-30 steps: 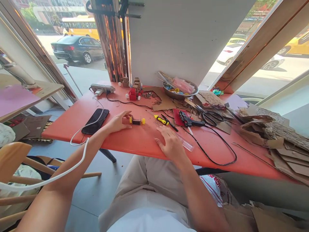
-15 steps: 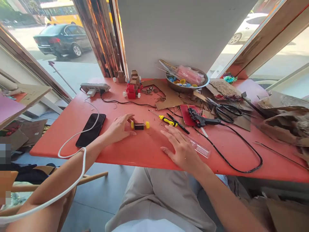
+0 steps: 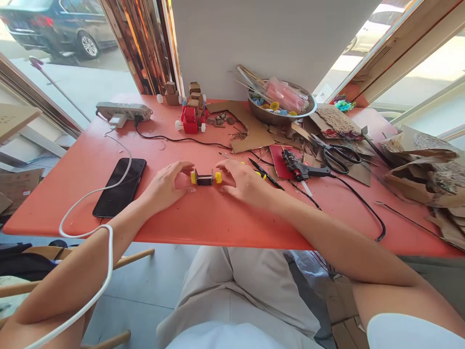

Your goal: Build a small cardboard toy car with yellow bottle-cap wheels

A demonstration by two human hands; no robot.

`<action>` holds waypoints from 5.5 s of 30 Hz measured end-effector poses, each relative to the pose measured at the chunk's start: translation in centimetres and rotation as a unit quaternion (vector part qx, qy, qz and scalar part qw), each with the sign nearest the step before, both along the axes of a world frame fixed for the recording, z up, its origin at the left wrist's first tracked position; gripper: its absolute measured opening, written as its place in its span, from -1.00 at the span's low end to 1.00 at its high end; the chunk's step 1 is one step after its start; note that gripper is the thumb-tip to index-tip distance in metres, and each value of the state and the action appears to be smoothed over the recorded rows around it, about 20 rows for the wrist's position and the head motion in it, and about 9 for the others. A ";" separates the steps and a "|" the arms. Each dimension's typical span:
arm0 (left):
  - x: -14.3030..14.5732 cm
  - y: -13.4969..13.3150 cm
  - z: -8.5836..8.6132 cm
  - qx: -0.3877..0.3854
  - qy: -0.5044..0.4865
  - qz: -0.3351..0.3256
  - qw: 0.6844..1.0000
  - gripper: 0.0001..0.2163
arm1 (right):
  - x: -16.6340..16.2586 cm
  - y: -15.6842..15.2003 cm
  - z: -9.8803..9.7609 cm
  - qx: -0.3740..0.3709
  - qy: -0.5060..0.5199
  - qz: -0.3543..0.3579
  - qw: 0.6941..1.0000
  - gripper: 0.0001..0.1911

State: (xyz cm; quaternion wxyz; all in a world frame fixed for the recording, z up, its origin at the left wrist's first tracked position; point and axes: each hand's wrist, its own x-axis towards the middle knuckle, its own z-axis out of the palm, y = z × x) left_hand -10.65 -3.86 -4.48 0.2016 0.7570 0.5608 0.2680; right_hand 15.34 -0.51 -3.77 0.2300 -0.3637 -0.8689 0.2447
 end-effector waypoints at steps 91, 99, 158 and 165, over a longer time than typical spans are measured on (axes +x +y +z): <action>0.8 -0.2 0.8 -0.024 -0.036 0.062 0.997 -0.66 | -1.1 -0.7 -0.6 0.028 0.025 -0.026 0.999 -0.81; 0.7 0.0 0.8 0.042 -0.003 0.029 0.999 -0.71 | -1.4 -0.8 -0.9 0.045 0.057 -0.007 0.997 -0.67; 1.9 0.2 0.2 0.084 0.047 -0.010 0.995 -0.78 | -0.8 -1.4 0.3 0.017 0.044 -0.020 0.999 -0.78; 1.8 0.3 0.2 0.085 0.041 -0.009 0.996 -0.80 | -1.0 -1.1 0.1 0.019 0.043 -0.018 0.999 -0.81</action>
